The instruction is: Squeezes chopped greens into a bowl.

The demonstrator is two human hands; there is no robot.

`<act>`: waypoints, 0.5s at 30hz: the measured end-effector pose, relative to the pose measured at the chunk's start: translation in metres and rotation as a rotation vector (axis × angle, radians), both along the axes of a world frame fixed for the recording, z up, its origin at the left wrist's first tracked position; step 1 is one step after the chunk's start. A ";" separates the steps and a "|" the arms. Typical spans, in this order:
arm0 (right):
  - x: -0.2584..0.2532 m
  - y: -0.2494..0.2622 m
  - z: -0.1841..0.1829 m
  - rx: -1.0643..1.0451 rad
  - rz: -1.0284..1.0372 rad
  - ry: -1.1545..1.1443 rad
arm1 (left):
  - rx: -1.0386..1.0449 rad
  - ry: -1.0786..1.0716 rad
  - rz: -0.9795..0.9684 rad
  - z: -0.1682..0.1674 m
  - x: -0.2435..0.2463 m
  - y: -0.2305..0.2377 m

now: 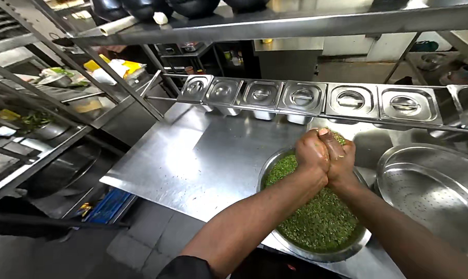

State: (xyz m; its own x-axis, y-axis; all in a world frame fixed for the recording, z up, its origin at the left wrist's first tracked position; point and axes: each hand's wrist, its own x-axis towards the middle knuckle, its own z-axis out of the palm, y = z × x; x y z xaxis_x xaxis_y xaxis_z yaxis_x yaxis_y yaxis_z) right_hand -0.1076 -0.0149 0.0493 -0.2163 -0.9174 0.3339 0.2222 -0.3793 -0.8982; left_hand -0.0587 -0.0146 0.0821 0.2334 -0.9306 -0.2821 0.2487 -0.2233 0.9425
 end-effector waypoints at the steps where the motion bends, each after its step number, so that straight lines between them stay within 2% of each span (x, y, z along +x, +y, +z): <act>1: 0.000 -0.001 -0.001 -0.004 -0.002 -0.008 | 0.001 -0.003 0.001 -0.002 0.000 -0.002; 6: 0.000 -0.006 -0.021 0.052 0.010 -0.032 | 0.070 0.041 -0.014 -0.020 -0.001 -0.012; 11: -0.004 -0.008 -0.018 0.130 -0.028 0.015 | -0.156 -0.031 -0.257 -0.028 0.010 -0.014; 15: -0.004 -0.003 0.000 0.167 -0.007 0.032 | -0.294 -0.040 -0.333 -0.021 0.017 -0.004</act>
State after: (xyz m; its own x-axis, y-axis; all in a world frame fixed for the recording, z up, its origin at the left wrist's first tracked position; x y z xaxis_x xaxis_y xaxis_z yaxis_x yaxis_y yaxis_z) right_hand -0.1120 -0.0181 0.0491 -0.2150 -0.9593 0.1833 0.1902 -0.2252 -0.9556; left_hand -0.0420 -0.0189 0.0613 -0.0875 -0.9961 0.0094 0.1705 -0.0057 0.9853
